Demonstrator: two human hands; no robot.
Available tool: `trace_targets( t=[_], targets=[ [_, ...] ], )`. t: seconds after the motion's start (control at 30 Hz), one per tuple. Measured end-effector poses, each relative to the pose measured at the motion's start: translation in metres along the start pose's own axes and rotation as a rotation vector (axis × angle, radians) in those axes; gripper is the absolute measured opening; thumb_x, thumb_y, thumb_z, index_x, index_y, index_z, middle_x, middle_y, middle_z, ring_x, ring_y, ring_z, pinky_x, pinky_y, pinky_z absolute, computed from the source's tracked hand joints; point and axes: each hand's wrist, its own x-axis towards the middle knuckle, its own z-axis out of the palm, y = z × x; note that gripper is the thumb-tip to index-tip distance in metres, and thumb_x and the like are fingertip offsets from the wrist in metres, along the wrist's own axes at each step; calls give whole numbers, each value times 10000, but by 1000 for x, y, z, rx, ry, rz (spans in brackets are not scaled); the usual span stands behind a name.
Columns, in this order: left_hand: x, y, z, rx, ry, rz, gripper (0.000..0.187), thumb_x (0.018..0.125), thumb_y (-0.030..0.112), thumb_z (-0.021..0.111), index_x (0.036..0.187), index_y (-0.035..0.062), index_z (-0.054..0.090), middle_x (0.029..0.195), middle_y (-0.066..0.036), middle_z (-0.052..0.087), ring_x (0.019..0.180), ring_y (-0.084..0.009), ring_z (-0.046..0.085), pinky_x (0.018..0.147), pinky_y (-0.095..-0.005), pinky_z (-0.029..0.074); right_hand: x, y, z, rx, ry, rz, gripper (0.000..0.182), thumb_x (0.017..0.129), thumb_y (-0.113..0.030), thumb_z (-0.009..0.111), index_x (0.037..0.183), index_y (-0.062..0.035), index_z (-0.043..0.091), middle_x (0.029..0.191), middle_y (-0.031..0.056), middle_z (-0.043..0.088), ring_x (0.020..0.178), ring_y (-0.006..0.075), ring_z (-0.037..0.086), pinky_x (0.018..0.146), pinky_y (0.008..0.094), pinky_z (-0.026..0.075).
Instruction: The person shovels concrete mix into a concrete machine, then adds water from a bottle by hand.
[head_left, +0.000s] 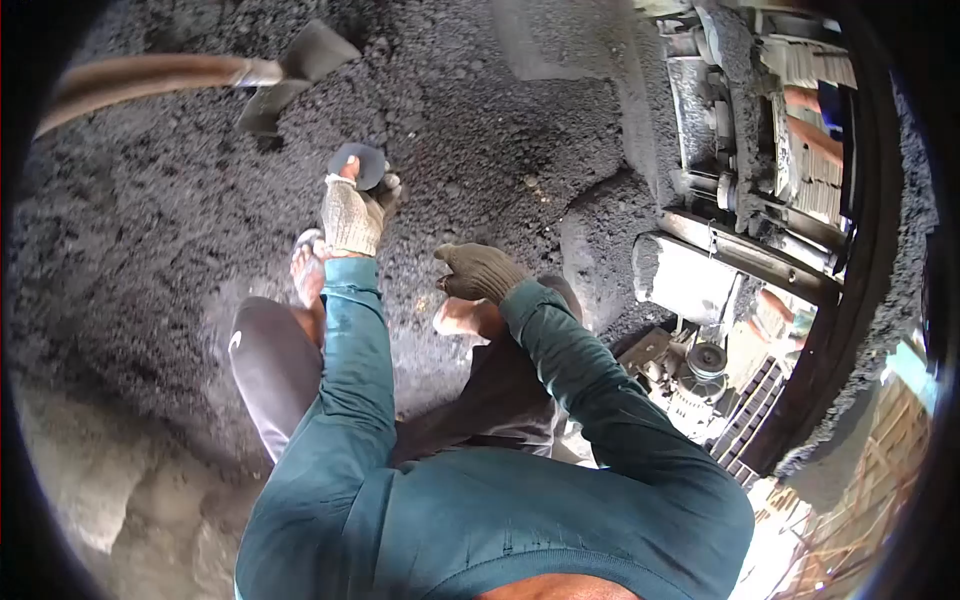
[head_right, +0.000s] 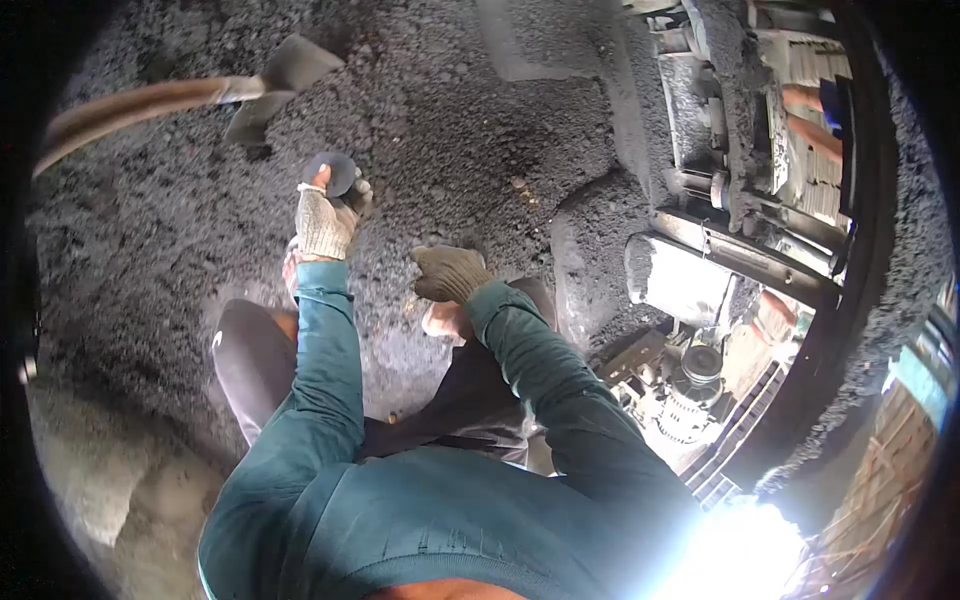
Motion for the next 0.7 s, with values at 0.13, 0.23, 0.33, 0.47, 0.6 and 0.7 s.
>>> trace_targets(
  t=[0.13,0.23,0.33,0.47,0.6,0.7],
  targets=[
    [-102,112,61,157,120,334,390,908,340,660,1148,40,593,1010,-156,656,811,-287,657,696,-420,576,-20,-49,18,3,123,-53,428,870,-345,658,1172,-47,602,1043,225,677,1041,386,644,881,514,475],
    [-184,193,107,395,109,622,385,898,310,689,1173,61,585,1043,-115,637,883,-258,647,783,-408,563,-51,-43,69,174,172,-22,384,886,-318,637,1163,-52,620,1001,208,680,988,384,658,810,464,508],
    [-250,264,157,607,334,1030,316,945,201,642,1215,55,564,1159,-125,630,1031,-261,642,892,-419,523,-96,-69,100,450,218,-7,359,890,-272,630,1186,-69,626,987,199,693,961,372,667,811,452,512],
    [-290,364,169,793,222,1369,304,993,152,561,1257,16,498,1187,-138,618,1055,-229,638,904,-417,523,-178,-126,85,616,419,-88,362,890,-226,623,1211,-59,625,831,164,683,782,321,670,714,417,515],
    [-267,434,123,1309,-24,1262,375,942,175,622,1252,-22,543,1137,-119,632,1023,-234,636,854,-383,528,-261,-198,-19,674,435,-65,398,911,-250,637,1265,-71,601,983,145,697,928,274,680,811,379,522],
    [-264,418,133,1741,-299,1197,330,906,100,632,1209,-23,584,1086,-84,654,949,-207,647,803,-350,530,-313,-250,-77,875,658,-247,578,900,-318,670,1396,-82,490,1016,167,682,895,298,661,815,387,521]
  ],
)
